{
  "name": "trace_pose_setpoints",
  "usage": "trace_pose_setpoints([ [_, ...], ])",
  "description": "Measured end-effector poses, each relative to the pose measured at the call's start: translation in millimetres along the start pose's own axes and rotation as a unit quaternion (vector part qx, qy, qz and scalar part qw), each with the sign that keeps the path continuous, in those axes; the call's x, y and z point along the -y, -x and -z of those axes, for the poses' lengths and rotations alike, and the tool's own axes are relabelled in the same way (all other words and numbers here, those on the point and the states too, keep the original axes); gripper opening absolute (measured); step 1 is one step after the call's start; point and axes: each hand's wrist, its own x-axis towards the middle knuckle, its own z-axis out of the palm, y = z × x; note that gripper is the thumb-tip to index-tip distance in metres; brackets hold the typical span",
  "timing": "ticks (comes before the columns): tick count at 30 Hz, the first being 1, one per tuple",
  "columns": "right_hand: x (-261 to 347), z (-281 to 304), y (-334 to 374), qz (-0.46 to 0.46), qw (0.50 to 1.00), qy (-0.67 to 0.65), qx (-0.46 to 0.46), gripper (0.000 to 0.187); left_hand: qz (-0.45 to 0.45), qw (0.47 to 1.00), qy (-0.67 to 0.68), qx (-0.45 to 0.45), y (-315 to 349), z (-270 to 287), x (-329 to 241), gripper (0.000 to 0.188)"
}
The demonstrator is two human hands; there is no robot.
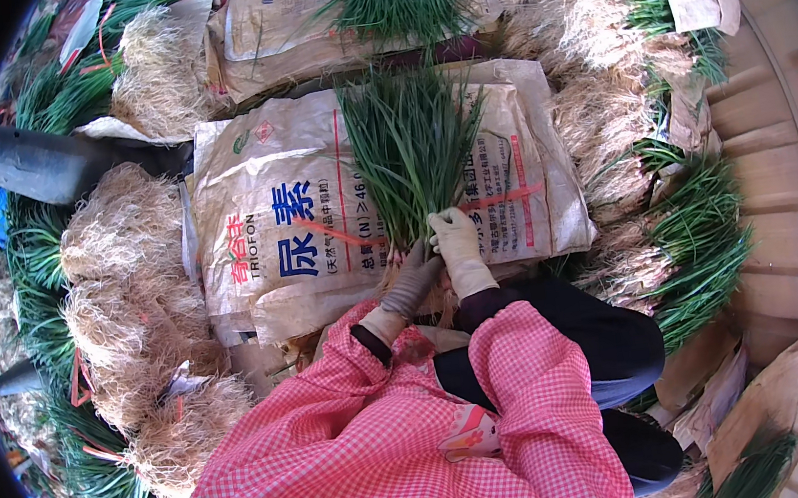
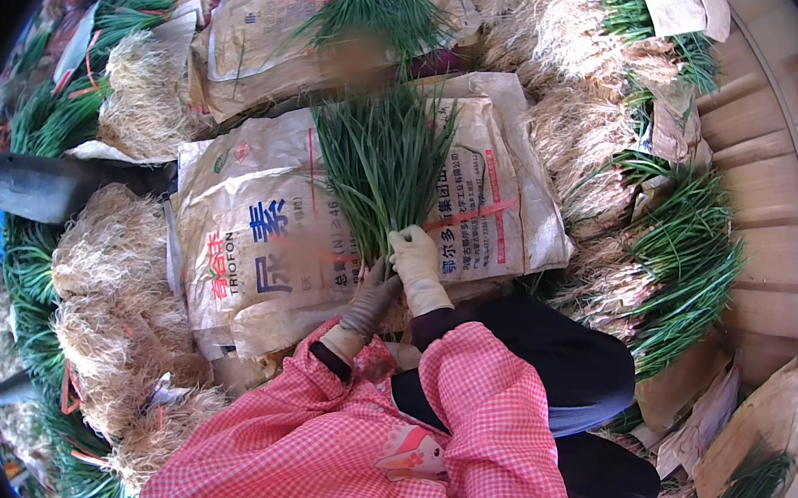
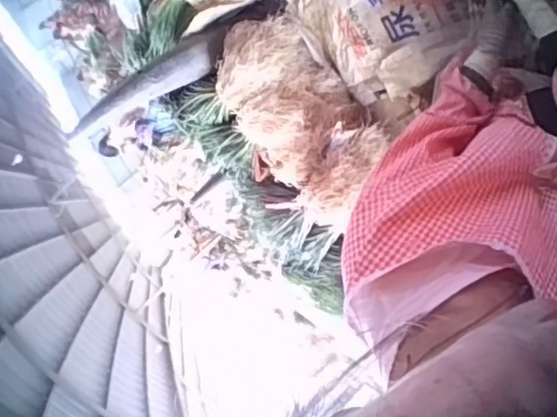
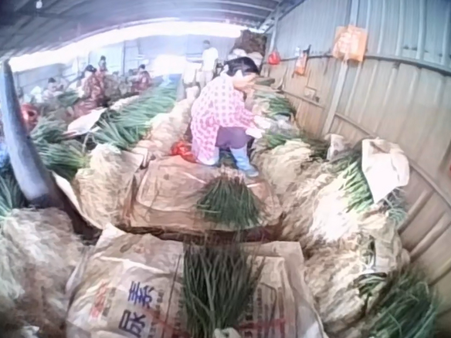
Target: The person sits cross-legged on the floor and repeatedly gathers bunches of green onions, aligns the roots, and ties them with red rubber bands. The person places the finished bundles on a nearby pile.
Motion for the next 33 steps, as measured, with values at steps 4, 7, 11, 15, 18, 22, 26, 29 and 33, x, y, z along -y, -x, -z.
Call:
trace_pose_setpoints([
  [4,43,22,-23,0.09,0.98,0.161,0.072,0.028,-0.093,0.995,0.002,0.032,-21,1,0,0.04],
  [7,80,103,-85,0.152,0.946,0.281,0.056,0.025,-0.088,0.995,-0.009,0.055,-19,-2,-55,0.042],
  [11,160,203,-76,0.121,0.969,0.214,0.001,0.023,-0.162,0.984,-0.062,0.036,-37,8,-75,0.042],
  [15,104,247,-109,0.112,0.941,0.308,0.089,0.025,-0.166,0.972,-0.165,0.002,-76,-10,-34,0.039],
  [18,49,226,-127,0.067,0.963,0.231,0.122,0.023,-0.062,0.978,-0.196,-0.045,-102,-5,71,0.041],
  [22,-8,152,-125,0.086,0.864,0.493,0.058,0.025,0.158,0.956,-0.226,-0.096,-124,16,170,0.048],
  [26,-90,113,-144,0.021,0.929,0.37,-0.007,0.031,0.186,0.939,-0.27,-0.106,-119,7,135,0.051],
  [29,-75,107,-143,0.033,0.879,0.47,0.081,0.035,0.17,0.972,-0.147,-0.064,-98,18,136,0.042],
  [33,-77,112,-151,0.109,0.841,0.521,0.098,0.027,0.056,0.953,-0.278,-0.11,-78,14,129,0.05],
])
